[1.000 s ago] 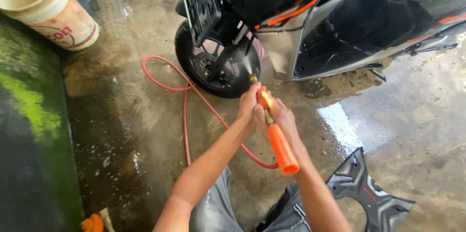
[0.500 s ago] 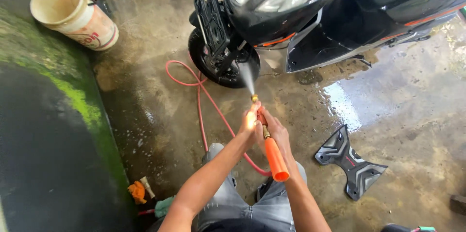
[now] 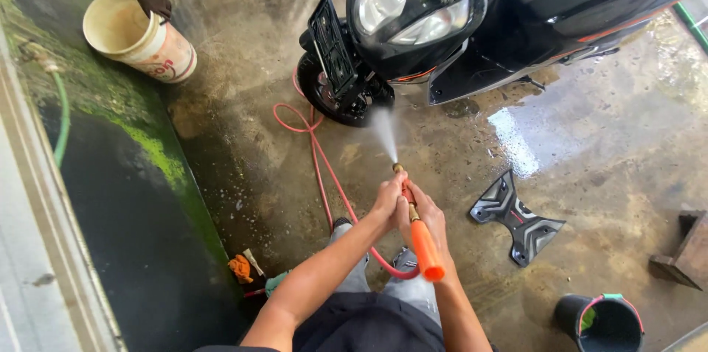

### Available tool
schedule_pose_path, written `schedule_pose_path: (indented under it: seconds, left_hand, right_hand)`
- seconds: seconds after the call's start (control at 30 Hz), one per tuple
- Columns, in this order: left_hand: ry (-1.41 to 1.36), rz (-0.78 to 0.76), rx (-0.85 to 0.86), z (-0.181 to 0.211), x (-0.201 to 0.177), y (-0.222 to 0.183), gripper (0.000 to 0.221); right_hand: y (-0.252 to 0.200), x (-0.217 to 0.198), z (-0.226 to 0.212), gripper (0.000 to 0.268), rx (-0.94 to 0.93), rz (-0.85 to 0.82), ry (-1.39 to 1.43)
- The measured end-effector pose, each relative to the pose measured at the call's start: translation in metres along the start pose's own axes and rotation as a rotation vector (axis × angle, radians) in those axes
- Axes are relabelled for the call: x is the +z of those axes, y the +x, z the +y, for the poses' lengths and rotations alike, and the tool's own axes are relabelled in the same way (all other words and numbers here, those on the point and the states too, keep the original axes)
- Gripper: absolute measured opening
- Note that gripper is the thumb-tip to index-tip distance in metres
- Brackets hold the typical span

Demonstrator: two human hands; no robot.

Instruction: The person uses a high-pressure water spray gun to wash a black Honda motorcycle. They systematically rinse the front wheel, front fairing, side panels, seat, and rear section of the vehicle. The person moves around the motorcycle to ensure all surfaces are covered by the water stream.

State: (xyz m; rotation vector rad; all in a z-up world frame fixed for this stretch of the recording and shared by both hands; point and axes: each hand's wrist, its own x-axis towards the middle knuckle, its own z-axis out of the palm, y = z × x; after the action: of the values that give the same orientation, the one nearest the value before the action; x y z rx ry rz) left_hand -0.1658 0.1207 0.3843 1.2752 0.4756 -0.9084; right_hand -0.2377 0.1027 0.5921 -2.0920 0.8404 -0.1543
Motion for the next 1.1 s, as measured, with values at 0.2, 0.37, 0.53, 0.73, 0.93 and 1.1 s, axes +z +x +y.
schedule_pose_path:
  seconds: [0.2,0.37,0.53,0.73,0.93,1.1]
  left_hand:
    - [0.165,0.010,0.255,0.082,0.007,-0.049,0.036]
    - [0.020,0.180,0.232,0.072,-0.026,-0.023,0.032]
    - [-0.147,0.216,0.169,0.031,-0.051,0.001,0.033]
    - [-0.075,0.086,0.165,0.051,-0.035,0.011,0.035]
    - [-0.252,0.082,0.209,0.070,-0.070,-0.004,0.034]
    - [-0.216,0.219,0.106,0.081,-0.095,0.002,0.037]
  right_hand:
    - [0.014,0.022,0.001,0.045,-0.298,0.165,0.098]
    - [0.028,0.048,0.031,0.048,-0.371,0.045,0.099]
    - [0.013,0.034,0.018,0.042,-0.366,-0.122,0.081]
    - [0.008,0.034,0.016,0.043,-0.383,0.056,0.084]
    - [0.028,0.076,0.033,0.047,-0.452,-0.046,-0.030]
    - [0.032,0.104,0.013,0.048,-0.322,-0.178,-0.104]
